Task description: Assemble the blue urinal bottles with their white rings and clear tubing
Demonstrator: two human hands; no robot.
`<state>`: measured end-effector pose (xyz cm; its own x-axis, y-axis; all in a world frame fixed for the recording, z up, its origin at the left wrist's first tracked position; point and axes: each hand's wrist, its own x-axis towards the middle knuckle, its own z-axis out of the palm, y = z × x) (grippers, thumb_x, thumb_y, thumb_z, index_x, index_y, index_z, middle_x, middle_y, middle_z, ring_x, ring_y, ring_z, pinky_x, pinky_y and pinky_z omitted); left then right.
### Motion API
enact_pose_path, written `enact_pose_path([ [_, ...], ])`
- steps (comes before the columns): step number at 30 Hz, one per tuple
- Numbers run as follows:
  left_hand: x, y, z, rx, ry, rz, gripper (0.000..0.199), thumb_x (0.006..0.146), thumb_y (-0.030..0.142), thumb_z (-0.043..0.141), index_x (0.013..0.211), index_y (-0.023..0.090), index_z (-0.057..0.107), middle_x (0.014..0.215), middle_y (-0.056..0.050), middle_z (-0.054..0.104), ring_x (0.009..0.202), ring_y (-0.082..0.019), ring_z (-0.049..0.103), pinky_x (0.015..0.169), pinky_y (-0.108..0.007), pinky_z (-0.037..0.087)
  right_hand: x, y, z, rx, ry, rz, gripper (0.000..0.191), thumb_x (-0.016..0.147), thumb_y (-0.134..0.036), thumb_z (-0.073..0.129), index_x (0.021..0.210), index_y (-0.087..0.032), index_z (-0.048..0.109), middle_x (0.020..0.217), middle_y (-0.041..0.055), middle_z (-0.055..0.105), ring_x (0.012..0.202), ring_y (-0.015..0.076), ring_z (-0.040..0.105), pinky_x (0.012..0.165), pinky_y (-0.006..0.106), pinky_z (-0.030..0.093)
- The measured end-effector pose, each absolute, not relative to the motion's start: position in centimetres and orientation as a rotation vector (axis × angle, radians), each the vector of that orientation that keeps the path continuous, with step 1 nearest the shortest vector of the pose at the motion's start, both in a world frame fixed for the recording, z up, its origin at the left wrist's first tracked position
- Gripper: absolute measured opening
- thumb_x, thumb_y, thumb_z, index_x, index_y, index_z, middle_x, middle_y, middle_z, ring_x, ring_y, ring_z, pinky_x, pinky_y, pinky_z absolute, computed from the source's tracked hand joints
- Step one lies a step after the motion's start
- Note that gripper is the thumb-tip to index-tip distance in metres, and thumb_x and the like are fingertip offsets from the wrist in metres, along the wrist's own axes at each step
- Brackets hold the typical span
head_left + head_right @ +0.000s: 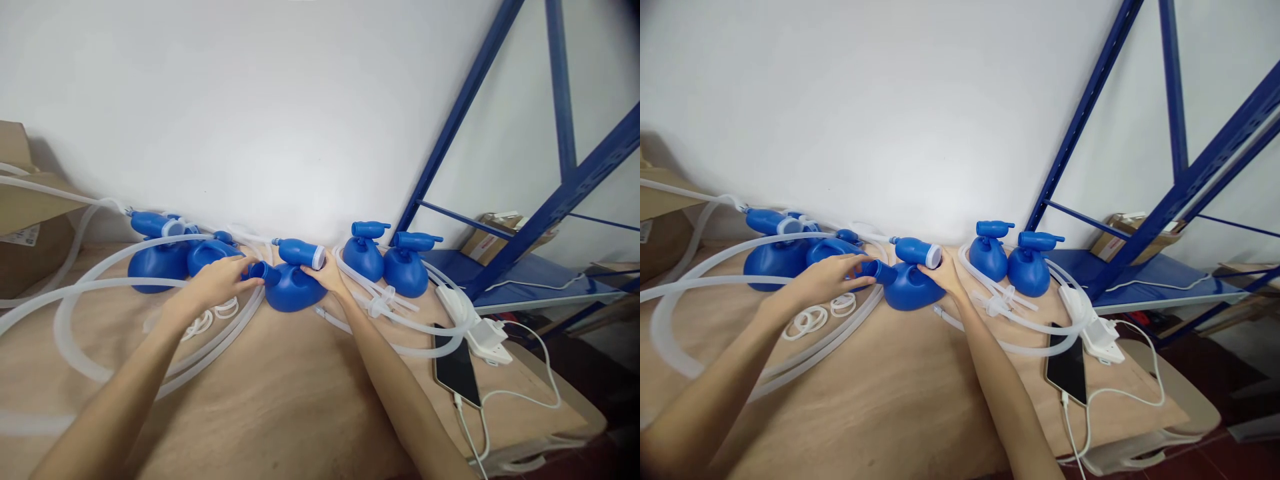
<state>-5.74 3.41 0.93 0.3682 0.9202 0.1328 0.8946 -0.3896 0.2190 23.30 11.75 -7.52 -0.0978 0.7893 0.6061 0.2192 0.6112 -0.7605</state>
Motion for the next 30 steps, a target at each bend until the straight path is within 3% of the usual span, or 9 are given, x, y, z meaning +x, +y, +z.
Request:
enact_pose_path([
  [4, -2.8, 3.5, -0.5, 2.580, 1.929, 0.437, 0.052, 0.099, 0.057, 0.052, 0.137, 0.023, 0.065, 0.140, -0.016, 0.063, 0.111, -0.036, 0.071, 0.072, -0.037, 0.055, 23.6, 12.0, -7.6, -0.845, -1.587, 0.672, 0.057, 0.065, -0.044, 0.090, 0.111, -0.021, 0.066, 0.117, 0.0095, 0.076, 0.112, 0.0326, 0.071, 0.104, 0.051, 0.056],
  [7, -2.7, 4.1, -1.1, 2.598, 1.851, 0.522, 0.050, 0.098, 0.057, 0.056, 0.131, 0.021, 0.068, 0.143, -0.016, 0.062, 0.112, -0.034, 0.071, 0.079, -0.037, 0.056, 24.0, 12.3, -7.9, -0.802, -1.472, 0.847, 0.056, 0.054, -0.039, 0.095, 0.099, -0.022, 0.067, 0.103, 0.0056, 0.076, 0.103, 0.0302, 0.072, 0.100, 0.049, 0.058],
  [11, -3.4, 4.8, -1.5, 2.571, 1.786, 0.561, 0.051, 0.100, 0.056, 0.055, 0.136, 0.020, 0.064, 0.132, -0.014, 0.071, 0.117, -0.034, 0.070, 0.090, -0.038, 0.055, 24.9, 12.5, -8.4, -0.758, -1.347, 0.947, 0.043, 0.065, -0.049, 0.084, 0.092, -0.024, 0.063, 0.086, 0.0024, 0.072, 0.087, 0.0256, 0.072, 0.090, 0.048, 0.061],
  [16, -2.9, 4.3, -1.9, 2.564, 1.914, 0.608, 0.053, 0.104, 0.051, 0.050, 0.150, 0.025, 0.055, 0.152, -0.012, 0.061, 0.129, -0.034, 0.065, 0.085, -0.037, 0.057, 26.9, 12.3, -6.6, -0.742, -1.341, 0.996, 0.042, 0.062, -0.043, 0.086, 0.092, -0.025, 0.063, 0.078, -0.0005, 0.069, 0.079, 0.0239, 0.071, 0.086, 0.048, 0.063],
  [20, -1.2, 3.8, -0.6, 2.716, 1.811, 0.952, 0.057, 0.106, 0.047, 0.048, 0.157, 0.023, 0.049, 0.161, -0.016, 0.051, 0.143, -0.035, 0.053, 0.106, -0.044, 0.052, 28.0, 11.0, -2.5, -0.717, -1.466, 0.916, 0.043, 0.058, -0.036, 0.094, 0.091, -0.023, 0.068, 0.088, 0.0006, 0.074, 0.085, 0.0242, 0.073, 0.089, 0.044, 0.062],
  [22, -0.6, 3.9, 0.6, 2.781, 1.665, 1.140, 0.058, 0.106, 0.046, 0.046, 0.159, 0.022, 0.047, 0.165, -0.017, 0.045, 0.151, -0.036, 0.044, 0.121, -0.053, 0.038, 28.1, 9.7, -0.4, -0.673, -1.633, 0.823, 0.046, 0.062, -0.039, 0.093, 0.100, -0.023, 0.072, 0.099, 0.0028, 0.076, 0.096, 0.0270, 0.073, 0.094, 0.045, 0.061],
  [24, -0.4, 4.2, 1.9, 2.777, 1.501, 1.212, 0.056, 0.107, 0.044, 0.041, 0.159, 0.021, 0.047, 0.162, -0.015, 0.051, 0.149, -0.033, 0.047, 0.128, -0.057, 0.026, 28.0, 8.2, 1.4, -0.628, -1.808, 0.736, 0.048, 0.072, -0.041, 0.087, 0.114, -0.022, 0.073, 0.112, 0.0059, 0.075, 0.109, 0.0300, 0.071, 0.098, 0.045, 0.059],
  [27, -1.1, 4.3, 3.6, 2.646, 1.282, 1.068, 0.058, 0.104, 0.049, 0.045, 0.153, 0.021, 0.056, 0.143, -0.011, 0.069, 0.128, -0.030, 0.066, 0.122, -0.051, 0.038, 27.9, 6.4, 3.1, -0.619, -1.986, 0.589, 0.041, 0.085, -0.037, 0.074, 0.124, -0.024, 0.074, 0.126, 0.0089, 0.069, 0.120, 0.0310, 0.067, 0.100, 0.046, 0.057],
  [30, -2.2, 3.8, 4.7, 2.440, 1.185, 0.891, 0.060, 0.094, 0.060, 0.059, 0.140, 0.022, 0.068, 0.137, -0.009, 0.073, 0.121, -0.031, 0.070, 0.101, -0.039, 0.057, 28.0, 5.5, 3.8, -0.606, -2.088, 0.524, 0.036, 0.089, -0.026, 0.069, 0.125, -0.029, 0.075, 0.130, 0.0080, 0.065, 0.122, 0.0299, 0.066, 0.100, 0.047, 0.057],
])
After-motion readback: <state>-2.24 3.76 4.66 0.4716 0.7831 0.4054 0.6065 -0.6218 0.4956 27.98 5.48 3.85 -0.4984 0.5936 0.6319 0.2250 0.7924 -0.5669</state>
